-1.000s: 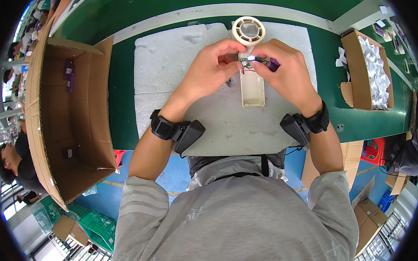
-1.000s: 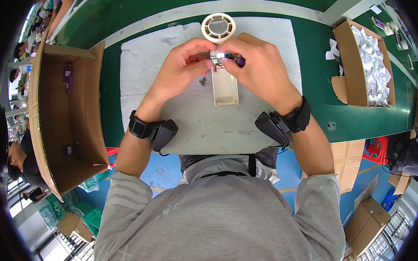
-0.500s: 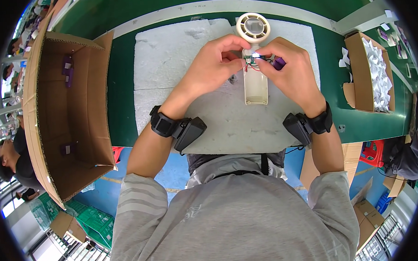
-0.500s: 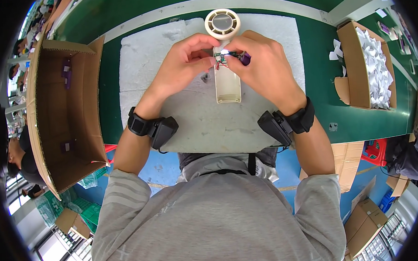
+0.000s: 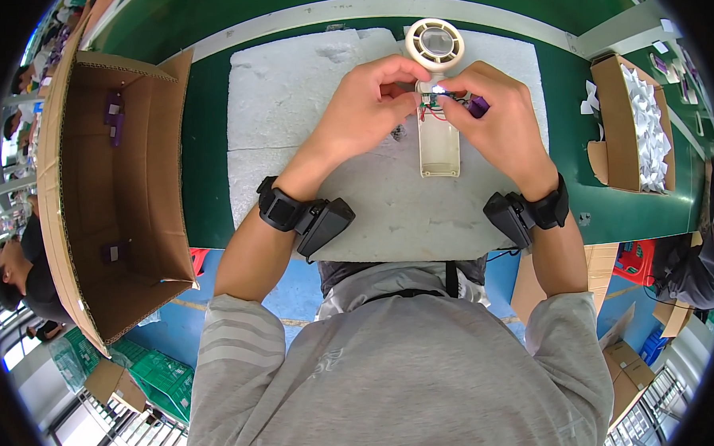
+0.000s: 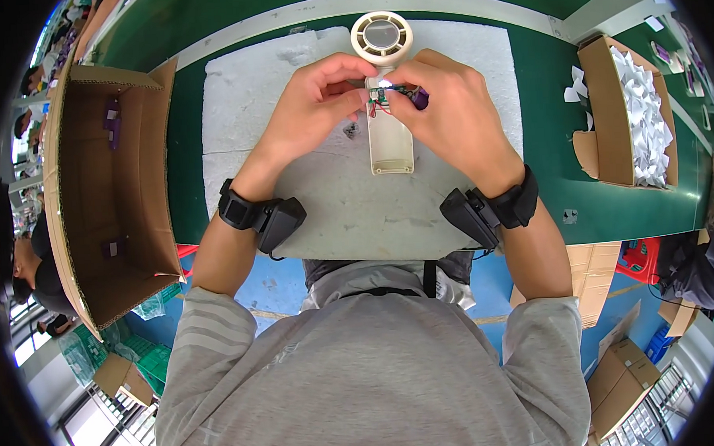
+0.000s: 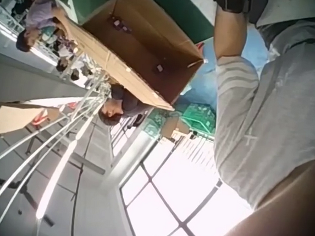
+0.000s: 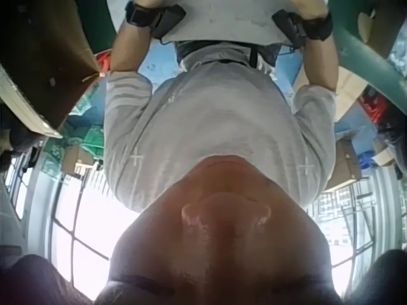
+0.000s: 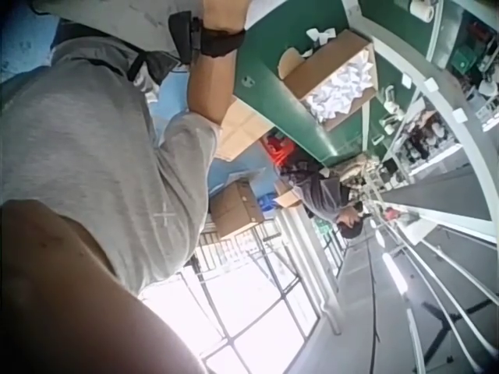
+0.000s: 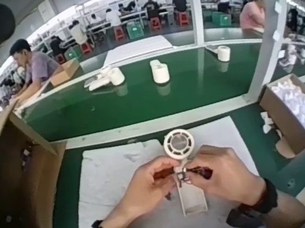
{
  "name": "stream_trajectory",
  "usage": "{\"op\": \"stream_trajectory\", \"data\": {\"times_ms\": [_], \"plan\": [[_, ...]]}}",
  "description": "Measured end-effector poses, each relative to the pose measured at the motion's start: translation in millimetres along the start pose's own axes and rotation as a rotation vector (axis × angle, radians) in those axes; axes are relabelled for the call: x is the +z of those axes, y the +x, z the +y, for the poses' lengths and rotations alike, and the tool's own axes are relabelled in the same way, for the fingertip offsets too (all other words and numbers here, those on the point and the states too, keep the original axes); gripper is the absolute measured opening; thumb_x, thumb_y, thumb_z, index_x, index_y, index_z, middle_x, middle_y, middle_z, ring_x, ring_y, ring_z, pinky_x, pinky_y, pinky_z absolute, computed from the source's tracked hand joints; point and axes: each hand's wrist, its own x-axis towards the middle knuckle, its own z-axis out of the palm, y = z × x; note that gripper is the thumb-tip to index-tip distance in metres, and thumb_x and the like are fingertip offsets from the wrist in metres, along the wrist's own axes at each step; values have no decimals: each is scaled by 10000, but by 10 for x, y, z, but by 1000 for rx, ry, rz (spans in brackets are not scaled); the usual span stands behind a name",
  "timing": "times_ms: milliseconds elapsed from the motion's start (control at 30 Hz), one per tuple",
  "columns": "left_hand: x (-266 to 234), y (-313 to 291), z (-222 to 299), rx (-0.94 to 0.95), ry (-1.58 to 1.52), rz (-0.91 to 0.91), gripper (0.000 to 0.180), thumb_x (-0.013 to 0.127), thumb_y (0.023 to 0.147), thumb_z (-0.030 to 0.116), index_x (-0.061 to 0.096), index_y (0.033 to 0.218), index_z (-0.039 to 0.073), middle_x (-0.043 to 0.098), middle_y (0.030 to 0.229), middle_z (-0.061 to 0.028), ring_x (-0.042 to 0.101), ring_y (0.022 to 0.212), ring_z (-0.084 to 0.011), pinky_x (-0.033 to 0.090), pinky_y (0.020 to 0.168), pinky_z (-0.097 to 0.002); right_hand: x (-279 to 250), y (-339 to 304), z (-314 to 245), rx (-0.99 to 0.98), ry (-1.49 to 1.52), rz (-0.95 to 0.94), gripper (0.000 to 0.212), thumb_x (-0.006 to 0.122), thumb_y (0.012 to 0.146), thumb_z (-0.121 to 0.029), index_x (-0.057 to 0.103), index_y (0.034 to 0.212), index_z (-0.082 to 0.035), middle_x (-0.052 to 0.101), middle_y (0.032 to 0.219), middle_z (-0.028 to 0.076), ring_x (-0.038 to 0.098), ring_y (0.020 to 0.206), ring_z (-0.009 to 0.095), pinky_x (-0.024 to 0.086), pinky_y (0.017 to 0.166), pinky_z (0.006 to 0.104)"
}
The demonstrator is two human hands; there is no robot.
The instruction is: The person retrieves battery packs from a box and connects them to circuit boards before installing them into fan housings. After moving the box to access more components, they repeat the process of wiring and assembling the batteries into additional fans.
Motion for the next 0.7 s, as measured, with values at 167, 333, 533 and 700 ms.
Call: {"op": "stream_trajectory", "data": {"times_ms": [167,333,533,700], "plan": [[29,15,-18,101,39,91,244,581,818,-16,680,1033,47,652,885,-32,571,709,-80,473,627,-251,43,7,-33,24,27,54,112,688,771,-24,625,858,8,611,757,53,516,575,104,425,536,237],[3,11,25,132,335,33,329,566,783,-33,723,1039,102,655,866,-64,584,685,-110,468,608,-274,3,14,-34,132,-12,50,130,696,774,-51,589,823,2,580,699,46,501,566,79,410,517,229],[0,8,-3,234,349,44,368,549,779,-41,722,1063,117,660,924,-84,592,699,-152,473,637,-289,-202,107,-43,533,318,-414,220,697,773,-74,548,932,-42,508,682,15,476,593,76,393,556,209],[-149,9,-11,155,262,-47,371,520,837,-73,690,1127,84,637,1101,-63,600,898,-143,479,769,-263,-227,17,34,304,512,-488,278,661,800,-64,525,1043,-62,521,856,35,518,644,96,412,582,215]]}}
